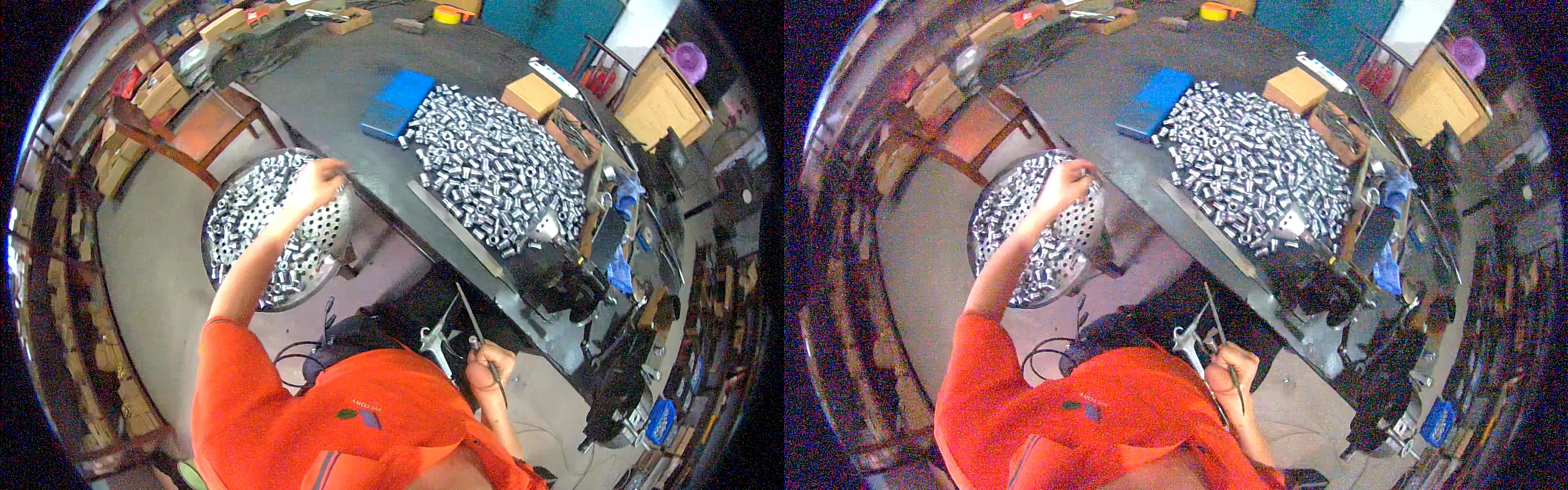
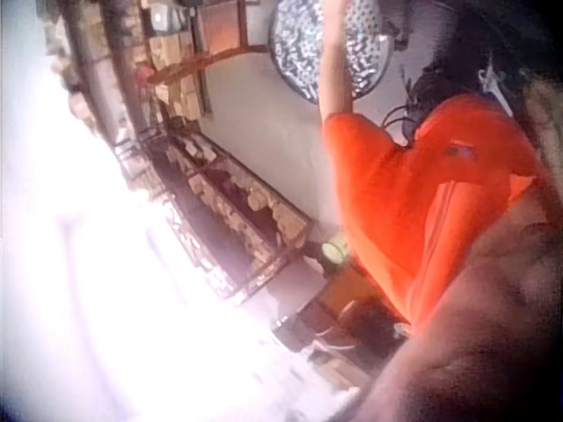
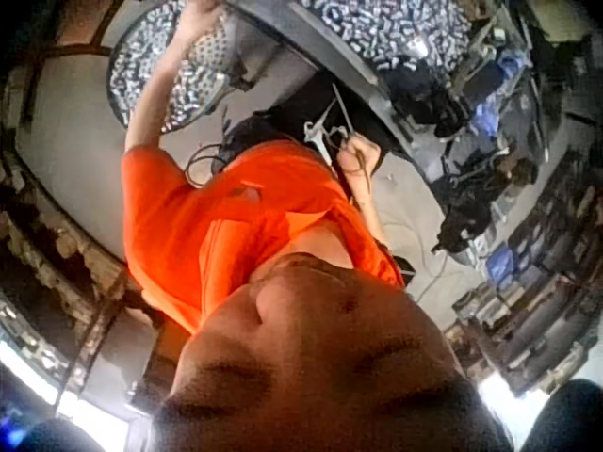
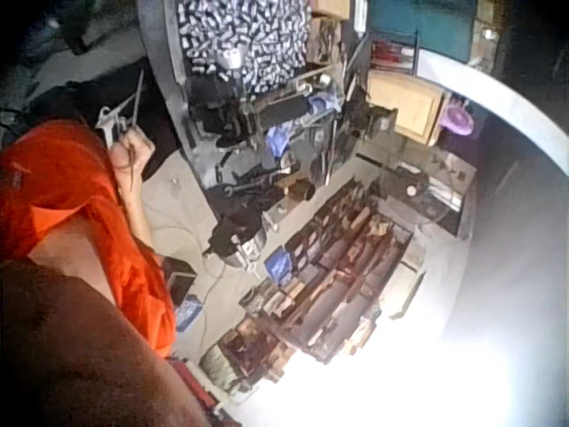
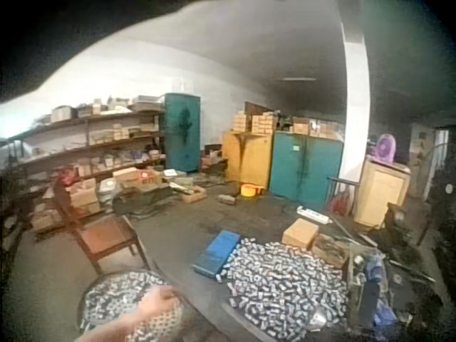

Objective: The person picks up small cylindrical metal components from a bin, uses an air gun to blow out each component individually, and then places them onto a large pile on the workbench.

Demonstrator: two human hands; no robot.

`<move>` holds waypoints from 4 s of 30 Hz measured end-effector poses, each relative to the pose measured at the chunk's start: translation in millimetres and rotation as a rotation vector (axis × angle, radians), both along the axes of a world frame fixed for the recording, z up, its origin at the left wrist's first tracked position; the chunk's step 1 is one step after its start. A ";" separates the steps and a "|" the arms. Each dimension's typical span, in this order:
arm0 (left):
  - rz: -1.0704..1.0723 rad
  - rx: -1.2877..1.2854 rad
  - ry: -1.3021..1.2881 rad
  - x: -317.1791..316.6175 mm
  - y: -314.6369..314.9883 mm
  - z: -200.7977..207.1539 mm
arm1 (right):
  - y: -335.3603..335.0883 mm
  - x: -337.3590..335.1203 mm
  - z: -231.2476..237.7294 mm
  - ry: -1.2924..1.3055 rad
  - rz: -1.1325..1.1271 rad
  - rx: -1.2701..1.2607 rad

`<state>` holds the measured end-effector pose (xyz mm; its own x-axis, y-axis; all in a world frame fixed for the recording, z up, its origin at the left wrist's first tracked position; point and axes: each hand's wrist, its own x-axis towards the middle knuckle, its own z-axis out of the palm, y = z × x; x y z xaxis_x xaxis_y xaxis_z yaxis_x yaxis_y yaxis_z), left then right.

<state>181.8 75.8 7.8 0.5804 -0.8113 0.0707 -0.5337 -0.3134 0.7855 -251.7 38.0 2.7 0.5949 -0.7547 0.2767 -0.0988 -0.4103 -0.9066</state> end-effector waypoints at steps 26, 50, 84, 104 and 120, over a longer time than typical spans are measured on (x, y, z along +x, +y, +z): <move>-0.119 -0.260 1.083 -114.9 41.7 7.3 | -8.3 30.3 14.9 0.081 0.283 0.224; -0.689 0.026 0.411 -210.9 6.5 20.2 | -12.0 32.5 5.2 0.115 0.172 0.163; -0.688 -0.121 -0.484 -178.9 -114.6 -12.8 | -13.6 2.0 39.3 0.040 0.073 -0.186; 0.213 0.323 -0.136 55.8 60.7 -49.5 | -10.6 14.7 1.5 0.034 0.057 0.038; 0.065 0.296 -0.412 29.8 47.0 -46.7 | -3.4 9.1 -0.9 0.078 0.033 -0.050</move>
<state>211.6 122.8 -38.8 0.6027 -0.7942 0.0770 -0.7525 -0.5336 0.3860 -242.6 34.6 1.9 0.6404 -0.7209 0.2648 -0.1545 -0.4587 -0.8751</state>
